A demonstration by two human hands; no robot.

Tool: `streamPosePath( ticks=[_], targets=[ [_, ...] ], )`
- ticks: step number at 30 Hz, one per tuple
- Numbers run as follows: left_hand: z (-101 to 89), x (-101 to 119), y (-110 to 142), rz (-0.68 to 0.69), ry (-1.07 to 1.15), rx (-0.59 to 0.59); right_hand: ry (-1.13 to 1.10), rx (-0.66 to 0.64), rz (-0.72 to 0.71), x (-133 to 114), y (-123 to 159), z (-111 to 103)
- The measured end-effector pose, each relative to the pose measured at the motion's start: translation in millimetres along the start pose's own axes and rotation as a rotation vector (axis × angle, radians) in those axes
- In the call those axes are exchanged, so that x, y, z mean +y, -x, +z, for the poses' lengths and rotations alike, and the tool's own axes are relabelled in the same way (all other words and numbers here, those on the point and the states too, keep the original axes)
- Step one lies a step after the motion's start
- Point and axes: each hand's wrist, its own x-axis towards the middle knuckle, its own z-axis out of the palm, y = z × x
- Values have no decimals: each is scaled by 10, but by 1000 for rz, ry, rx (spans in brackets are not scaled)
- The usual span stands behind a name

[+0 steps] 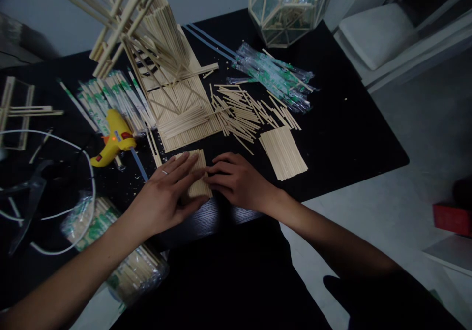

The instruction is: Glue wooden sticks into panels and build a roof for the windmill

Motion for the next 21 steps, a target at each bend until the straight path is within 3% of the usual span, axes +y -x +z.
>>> streamPosePath(
  ticks=[21],
  targets=[
    [4,2,5,-2,-3,6,7,5,4,-4,2,-1]
  ],
)
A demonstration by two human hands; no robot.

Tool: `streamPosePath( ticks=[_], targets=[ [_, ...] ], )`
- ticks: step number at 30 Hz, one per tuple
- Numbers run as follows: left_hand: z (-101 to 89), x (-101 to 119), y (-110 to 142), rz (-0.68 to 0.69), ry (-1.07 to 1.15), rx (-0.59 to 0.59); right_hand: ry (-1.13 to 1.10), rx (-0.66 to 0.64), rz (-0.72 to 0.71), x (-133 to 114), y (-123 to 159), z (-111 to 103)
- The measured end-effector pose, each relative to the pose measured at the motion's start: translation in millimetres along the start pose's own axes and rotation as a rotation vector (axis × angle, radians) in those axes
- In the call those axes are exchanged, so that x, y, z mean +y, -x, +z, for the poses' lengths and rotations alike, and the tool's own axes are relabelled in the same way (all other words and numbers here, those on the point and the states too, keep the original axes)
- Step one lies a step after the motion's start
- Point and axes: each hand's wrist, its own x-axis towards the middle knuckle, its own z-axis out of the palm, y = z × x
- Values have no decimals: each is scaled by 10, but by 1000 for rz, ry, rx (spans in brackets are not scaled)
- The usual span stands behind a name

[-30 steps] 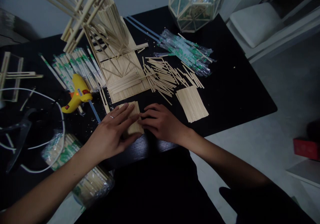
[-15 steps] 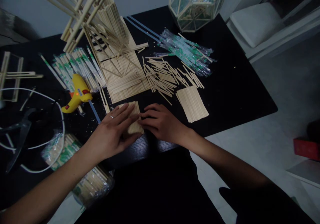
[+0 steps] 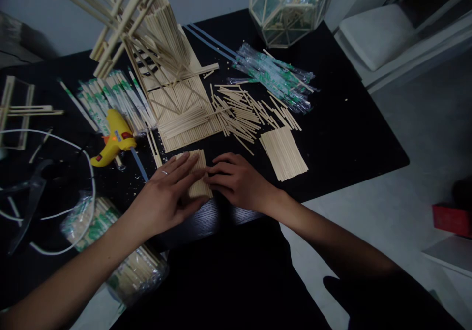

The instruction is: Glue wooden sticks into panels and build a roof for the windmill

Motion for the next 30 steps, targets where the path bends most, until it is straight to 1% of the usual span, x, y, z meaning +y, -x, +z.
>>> streamPosePath(
  ticks=[30],
  targets=[
    [28,-20,15,-5,3,-14,-11,10,-4,11,8,25]
  ],
)
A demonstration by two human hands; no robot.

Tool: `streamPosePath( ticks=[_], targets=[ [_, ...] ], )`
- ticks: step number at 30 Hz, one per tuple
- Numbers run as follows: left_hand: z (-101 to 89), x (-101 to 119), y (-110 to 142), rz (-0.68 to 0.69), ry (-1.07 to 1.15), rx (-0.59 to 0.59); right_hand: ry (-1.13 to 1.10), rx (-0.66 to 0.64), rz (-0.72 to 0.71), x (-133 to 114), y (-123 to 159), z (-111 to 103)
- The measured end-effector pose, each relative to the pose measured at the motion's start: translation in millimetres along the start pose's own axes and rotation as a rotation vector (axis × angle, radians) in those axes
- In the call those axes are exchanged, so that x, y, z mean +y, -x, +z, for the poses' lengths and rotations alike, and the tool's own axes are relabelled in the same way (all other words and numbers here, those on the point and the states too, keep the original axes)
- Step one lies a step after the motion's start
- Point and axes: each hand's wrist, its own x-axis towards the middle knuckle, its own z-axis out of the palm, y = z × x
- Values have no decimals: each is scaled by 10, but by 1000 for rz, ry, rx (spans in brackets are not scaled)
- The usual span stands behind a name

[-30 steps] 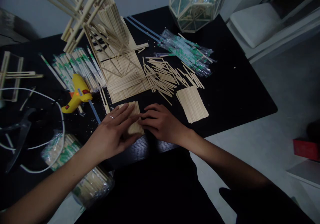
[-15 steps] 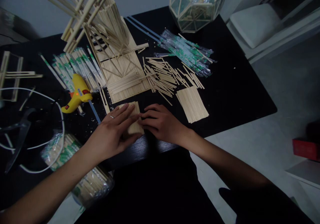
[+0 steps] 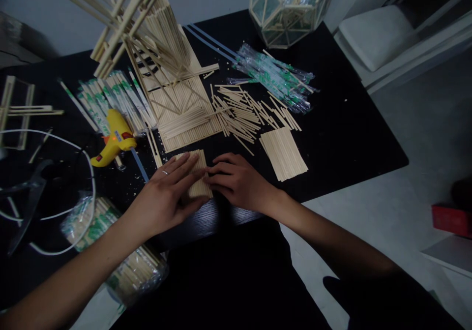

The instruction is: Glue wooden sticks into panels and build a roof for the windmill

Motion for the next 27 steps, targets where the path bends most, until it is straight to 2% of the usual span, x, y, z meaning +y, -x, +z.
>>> streamPosePath(
  ticks=[27],
  targets=[
    [-12,9,-6,-1,5,6,-25,-8,15,-7,-9,-16]
  ],
)
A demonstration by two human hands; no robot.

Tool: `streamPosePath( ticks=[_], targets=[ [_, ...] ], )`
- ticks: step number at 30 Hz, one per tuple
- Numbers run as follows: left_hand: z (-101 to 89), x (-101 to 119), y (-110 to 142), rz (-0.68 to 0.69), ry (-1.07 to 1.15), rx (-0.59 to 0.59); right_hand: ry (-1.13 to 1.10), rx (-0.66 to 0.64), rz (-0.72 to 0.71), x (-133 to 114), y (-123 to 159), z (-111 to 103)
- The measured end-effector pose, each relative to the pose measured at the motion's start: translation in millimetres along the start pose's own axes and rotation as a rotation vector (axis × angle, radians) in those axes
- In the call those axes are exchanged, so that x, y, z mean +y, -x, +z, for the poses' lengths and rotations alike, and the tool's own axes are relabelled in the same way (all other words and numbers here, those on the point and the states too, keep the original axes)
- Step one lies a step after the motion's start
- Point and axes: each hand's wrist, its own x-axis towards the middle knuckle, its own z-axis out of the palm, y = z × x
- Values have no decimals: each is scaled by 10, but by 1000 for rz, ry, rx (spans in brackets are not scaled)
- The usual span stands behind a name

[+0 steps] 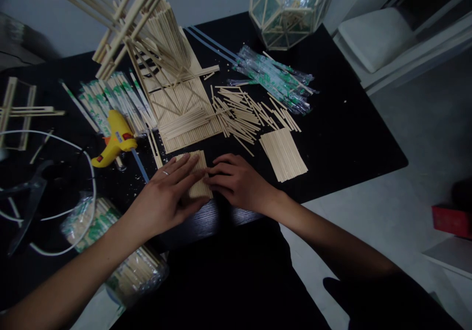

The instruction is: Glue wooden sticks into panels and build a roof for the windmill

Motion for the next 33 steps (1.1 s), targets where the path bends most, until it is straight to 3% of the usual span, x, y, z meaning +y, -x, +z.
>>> streamPosePath(
  ticks=[33],
  targets=[
    [11,-10,7,6,-2,-5,-24,-25,31,-6,-4,-2]
  ],
)
